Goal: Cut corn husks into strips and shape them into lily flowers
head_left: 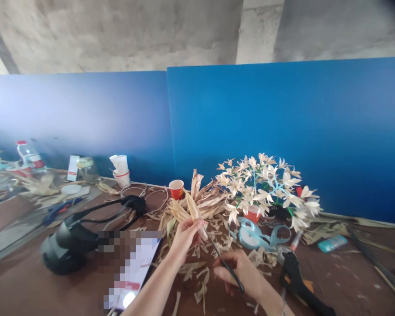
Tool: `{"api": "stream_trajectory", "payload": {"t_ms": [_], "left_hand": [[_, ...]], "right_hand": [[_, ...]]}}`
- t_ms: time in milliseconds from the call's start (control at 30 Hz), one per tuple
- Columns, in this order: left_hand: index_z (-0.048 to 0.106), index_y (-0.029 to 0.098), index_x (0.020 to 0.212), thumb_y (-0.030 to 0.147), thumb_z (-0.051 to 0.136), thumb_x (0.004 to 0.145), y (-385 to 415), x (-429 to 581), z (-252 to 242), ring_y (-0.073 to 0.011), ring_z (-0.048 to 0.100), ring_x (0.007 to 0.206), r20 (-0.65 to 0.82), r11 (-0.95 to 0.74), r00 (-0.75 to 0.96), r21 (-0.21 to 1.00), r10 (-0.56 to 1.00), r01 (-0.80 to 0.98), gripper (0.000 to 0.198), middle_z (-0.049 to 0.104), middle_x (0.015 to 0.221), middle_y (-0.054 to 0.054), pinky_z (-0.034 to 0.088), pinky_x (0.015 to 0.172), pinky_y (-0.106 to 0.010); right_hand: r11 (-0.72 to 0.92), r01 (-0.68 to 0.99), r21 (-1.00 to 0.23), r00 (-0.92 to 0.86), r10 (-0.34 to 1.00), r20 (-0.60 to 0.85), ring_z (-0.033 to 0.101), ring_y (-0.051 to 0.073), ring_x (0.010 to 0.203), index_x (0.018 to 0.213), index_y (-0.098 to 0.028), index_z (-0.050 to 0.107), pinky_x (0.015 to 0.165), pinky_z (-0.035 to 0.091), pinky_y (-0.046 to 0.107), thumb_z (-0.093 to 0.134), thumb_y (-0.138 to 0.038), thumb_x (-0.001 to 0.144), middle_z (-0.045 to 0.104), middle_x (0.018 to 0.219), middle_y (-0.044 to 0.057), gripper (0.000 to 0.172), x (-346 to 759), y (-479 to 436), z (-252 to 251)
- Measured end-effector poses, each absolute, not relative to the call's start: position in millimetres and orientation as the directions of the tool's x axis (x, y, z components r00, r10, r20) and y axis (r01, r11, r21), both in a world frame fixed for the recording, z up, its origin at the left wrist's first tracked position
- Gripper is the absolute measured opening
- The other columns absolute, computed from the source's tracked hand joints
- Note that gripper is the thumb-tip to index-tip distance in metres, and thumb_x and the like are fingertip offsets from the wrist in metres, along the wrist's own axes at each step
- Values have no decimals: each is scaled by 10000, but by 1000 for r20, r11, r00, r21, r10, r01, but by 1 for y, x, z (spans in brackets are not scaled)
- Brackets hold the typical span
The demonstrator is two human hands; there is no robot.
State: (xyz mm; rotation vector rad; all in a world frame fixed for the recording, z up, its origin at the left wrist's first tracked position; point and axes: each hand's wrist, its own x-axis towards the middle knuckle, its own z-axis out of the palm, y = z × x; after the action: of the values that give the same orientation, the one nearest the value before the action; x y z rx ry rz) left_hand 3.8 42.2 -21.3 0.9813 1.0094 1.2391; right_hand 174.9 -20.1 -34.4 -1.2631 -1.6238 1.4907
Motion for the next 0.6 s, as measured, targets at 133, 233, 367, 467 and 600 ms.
{"api": "stream_trajectory", "payload": {"t_ms": [133, 233, 367, 467, 600], "left_hand": [[681, 108, 727, 425, 678, 648, 44, -2, -19, -31, 415, 335, -77, 99, 106, 970, 991, -221, 328, 587, 480, -2, 232, 343, -141], [676, 105, 728, 420, 676, 647, 43, -3, -19, -31, 417, 327, -93, 117, 117, 969, 989, -216, 326, 586, 479, 1, 231, 340, -143], [673, 93, 699, 426, 674, 640, 40, -1, -19, -32, 408, 308, -135, 167, 166, 966, 977, -195, 338, 570, 457, 6, 231, 326, -150], [675, 88, 684, 442, 677, 631, 38, 2, -19, -32, 405, 318, -142, 183, 202, 963, 969, -198, 357, 555, 450, 12, 260, 324, -148], [671, 89, 662, 443, 694, 609, 36, 4, -18, -28, 391, 319, -143, 189, 206, 956, 968, -227, 359, 555, 462, 13, 280, 316, -146]], "right_hand": [[-123, 288, -950, -395, 888, -234, 457, 86, 357, 740, -119, 602, 369, 377, 180, 623, -420, 674, 493, 404, -44, 309, 179, -20, -31], [-141, 279, -950, -407, 878, -250, 452, 78, 344, 727, -121, 597, 352, 365, 167, 630, -438, 671, 501, 399, -42, 323, 181, -18, -33], [-138, 281, -950, -422, 871, -252, 456, 77, 344, 743, -122, 601, 358, 394, 175, 634, -433, 672, 510, 409, -42, 321, 183, -16, -38], [-122, 287, -950, -425, 872, -241, 455, 75, 343, 737, -123, 604, 352, 391, 171, 626, -421, 681, 506, 407, -43, 304, 184, -16, -39], [-111, 291, -950, -430, 872, -234, 453, 71, 344, 714, -123, 601, 343, 374, 161, 623, -415, 683, 506, 408, -41, 294, 185, -17, -35]]}}
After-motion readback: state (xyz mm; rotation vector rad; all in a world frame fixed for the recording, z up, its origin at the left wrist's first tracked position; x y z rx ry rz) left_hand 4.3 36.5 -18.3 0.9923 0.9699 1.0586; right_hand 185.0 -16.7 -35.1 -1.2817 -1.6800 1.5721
